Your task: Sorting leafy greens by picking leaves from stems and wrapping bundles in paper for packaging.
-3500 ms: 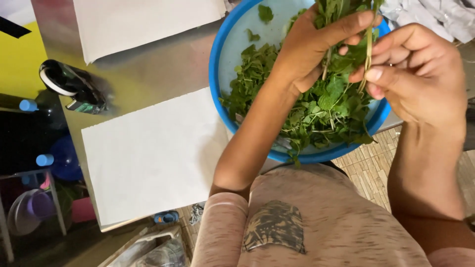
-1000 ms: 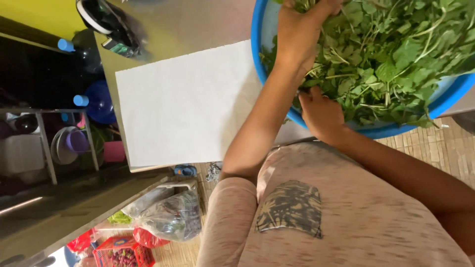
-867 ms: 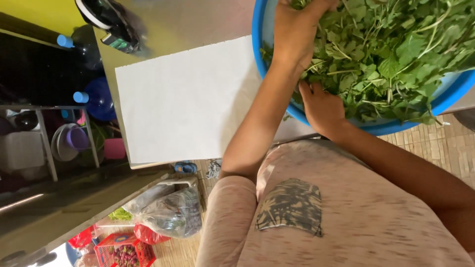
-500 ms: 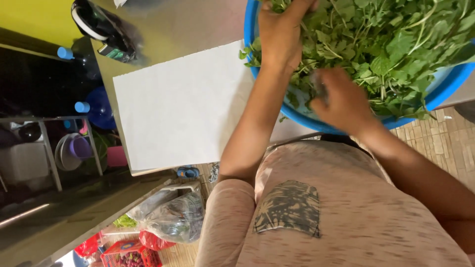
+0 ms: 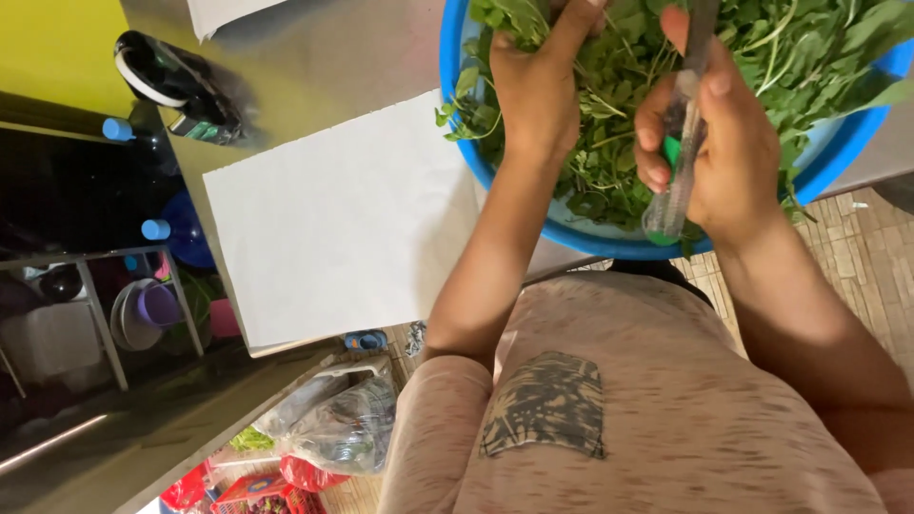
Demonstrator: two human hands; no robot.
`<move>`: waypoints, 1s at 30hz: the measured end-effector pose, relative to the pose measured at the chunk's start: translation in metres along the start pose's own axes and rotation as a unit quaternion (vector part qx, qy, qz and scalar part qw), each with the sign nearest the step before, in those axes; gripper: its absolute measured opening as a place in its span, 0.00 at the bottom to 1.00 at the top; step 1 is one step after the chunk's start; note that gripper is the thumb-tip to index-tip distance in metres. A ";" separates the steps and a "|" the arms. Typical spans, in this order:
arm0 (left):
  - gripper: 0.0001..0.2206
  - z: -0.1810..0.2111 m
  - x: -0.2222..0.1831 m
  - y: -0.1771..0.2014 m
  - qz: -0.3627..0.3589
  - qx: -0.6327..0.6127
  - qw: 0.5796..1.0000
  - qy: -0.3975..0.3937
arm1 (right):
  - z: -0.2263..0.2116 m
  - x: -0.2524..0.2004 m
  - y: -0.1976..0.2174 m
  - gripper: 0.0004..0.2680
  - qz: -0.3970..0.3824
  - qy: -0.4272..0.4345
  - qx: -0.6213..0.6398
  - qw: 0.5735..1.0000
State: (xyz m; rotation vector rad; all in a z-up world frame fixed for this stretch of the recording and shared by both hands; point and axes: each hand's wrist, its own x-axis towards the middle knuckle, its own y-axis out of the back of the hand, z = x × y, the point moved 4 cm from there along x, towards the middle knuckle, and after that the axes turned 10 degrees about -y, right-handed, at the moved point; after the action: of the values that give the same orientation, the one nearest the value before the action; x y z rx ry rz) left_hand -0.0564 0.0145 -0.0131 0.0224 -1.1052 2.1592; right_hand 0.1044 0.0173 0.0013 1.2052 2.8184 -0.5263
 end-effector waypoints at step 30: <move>0.05 -0.014 -0.024 0.011 -0.014 0.100 0.995 0.000 | 0.005 0.019 -0.009 0.14 -0.002 -0.025 0.103 0.994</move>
State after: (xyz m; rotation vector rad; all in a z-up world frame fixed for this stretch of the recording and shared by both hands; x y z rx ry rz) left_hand -0.0406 0.0061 -0.0371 0.1282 -0.8790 2.2372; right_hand 0.0846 0.0232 -0.0036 1.1975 2.7811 -0.8540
